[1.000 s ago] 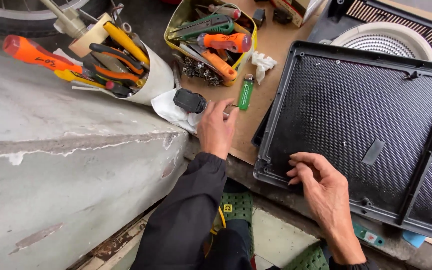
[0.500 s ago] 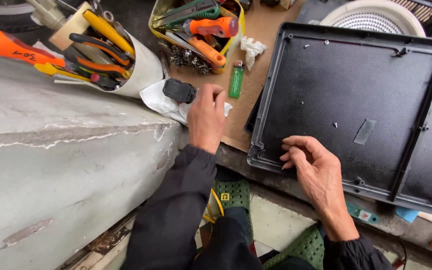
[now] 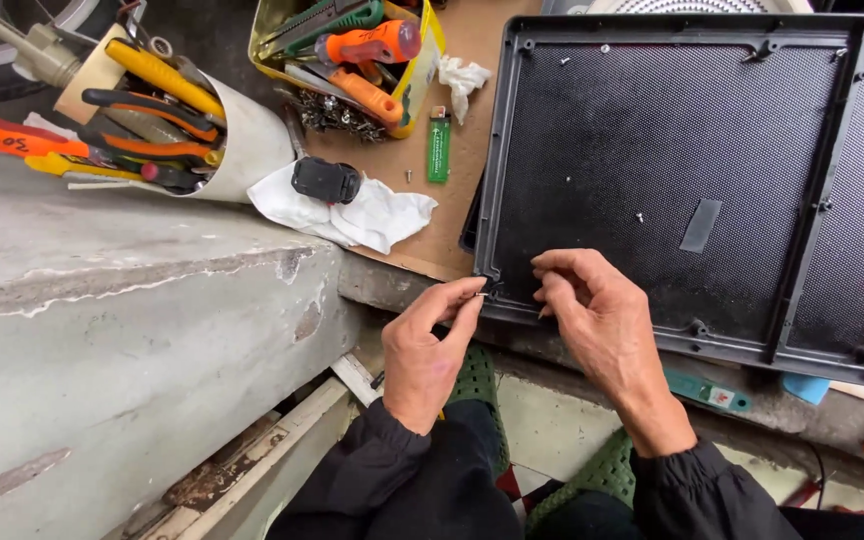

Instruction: Repairing a black plastic casing by melting and fusing the plastic with a soldering iron and trimming materials with scissors.

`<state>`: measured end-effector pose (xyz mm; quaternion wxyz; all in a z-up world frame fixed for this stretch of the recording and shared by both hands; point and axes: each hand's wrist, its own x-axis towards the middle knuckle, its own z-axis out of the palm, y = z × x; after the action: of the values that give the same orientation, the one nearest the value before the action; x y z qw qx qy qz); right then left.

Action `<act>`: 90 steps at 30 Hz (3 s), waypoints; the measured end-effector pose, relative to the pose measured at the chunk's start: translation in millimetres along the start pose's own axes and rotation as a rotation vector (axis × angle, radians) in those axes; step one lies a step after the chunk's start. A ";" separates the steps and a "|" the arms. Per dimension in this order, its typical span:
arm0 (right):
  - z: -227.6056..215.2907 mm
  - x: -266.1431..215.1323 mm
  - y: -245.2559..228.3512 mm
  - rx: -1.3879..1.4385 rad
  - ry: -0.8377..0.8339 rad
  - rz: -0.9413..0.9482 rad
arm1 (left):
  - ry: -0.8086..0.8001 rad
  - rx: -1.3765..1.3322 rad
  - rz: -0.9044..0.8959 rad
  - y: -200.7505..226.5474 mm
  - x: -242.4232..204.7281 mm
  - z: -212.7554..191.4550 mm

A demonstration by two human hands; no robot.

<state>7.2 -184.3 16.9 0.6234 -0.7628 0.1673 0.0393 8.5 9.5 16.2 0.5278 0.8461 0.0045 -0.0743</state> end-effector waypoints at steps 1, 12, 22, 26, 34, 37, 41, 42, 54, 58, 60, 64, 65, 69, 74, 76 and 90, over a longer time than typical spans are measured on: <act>3.0 0.1 3.2 0.004 0.001 0.000 | -0.001 0.004 0.001 0.6 0.2 0.9; 9.4 -2.3 13.4 -0.148 0.006 -0.163 | -0.018 0.274 0.220 3.9 3.1 10.2; 7.7 -3.5 12.2 -0.131 -0.004 -0.164 | -0.081 0.433 0.298 5.4 2.4 7.7; 7.6 -3.5 12.3 -0.138 -0.006 -0.167 | -0.096 0.385 0.270 9.4 1.8 7.6; 6.3 -3.5 10.4 -0.136 -0.009 -0.145 | -0.144 0.404 0.269 2.8 10.2 3.8; 5.8 -3.9 8.7 -0.140 -0.018 -0.144 | -0.200 0.474 0.338 0.3 16.6 -1.2; 7.6 -0.5 9.5 -0.222 -0.050 -0.180 | -0.292 0.453 0.332 5.4 20.7 -5.2; 9.3 0.7 11.7 -0.241 -0.058 -0.185 | -0.299 0.433 0.313 4.8 20.5 -5.6; 18.2 0.7 20.8 -0.443 -0.089 -0.283 | -0.221 0.359 0.160 4.8 15.1 0.7; 15.4 1.7 24.6 -0.442 -0.098 -0.287 | -0.197 0.386 0.177 8.0 12.3 1.0; 13.9 3.1 28.2 -0.448 -0.119 -0.299 | -0.183 0.385 0.206 11.2 12.4 1.4; 11.8 4.0 25.6 -0.399 -0.128 -0.312 | -0.143 0.418 0.248 5.0 8.2 3.5; 11.6 3.7 24.1 -0.371 -0.124 -0.290 | -0.131 0.440 0.263 3.7 7.8 4.1; 12.2 2.1 13.4 -0.185 -0.077 -0.100 | -0.099 0.486 0.294 3.4 7.2 5.5; 8.2 5.9 18.7 0.124 -0.052 0.219 | -0.097 0.463 0.276 2.4 7.0 5.4; 8.1 9.5 21.6 0.267 -0.041 0.281 | -0.103 0.446 0.260 1.2 6.7 5.3; 1.3 10.7 -4.5 0.511 -0.053 0.470 | -0.113 0.447 0.251 -8.2 5.4 5.4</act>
<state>18.8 -184.5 17.9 0.7722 -0.5213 0.3268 0.1584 12.5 7.9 5.9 0.3323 0.9301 -0.1466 -0.0546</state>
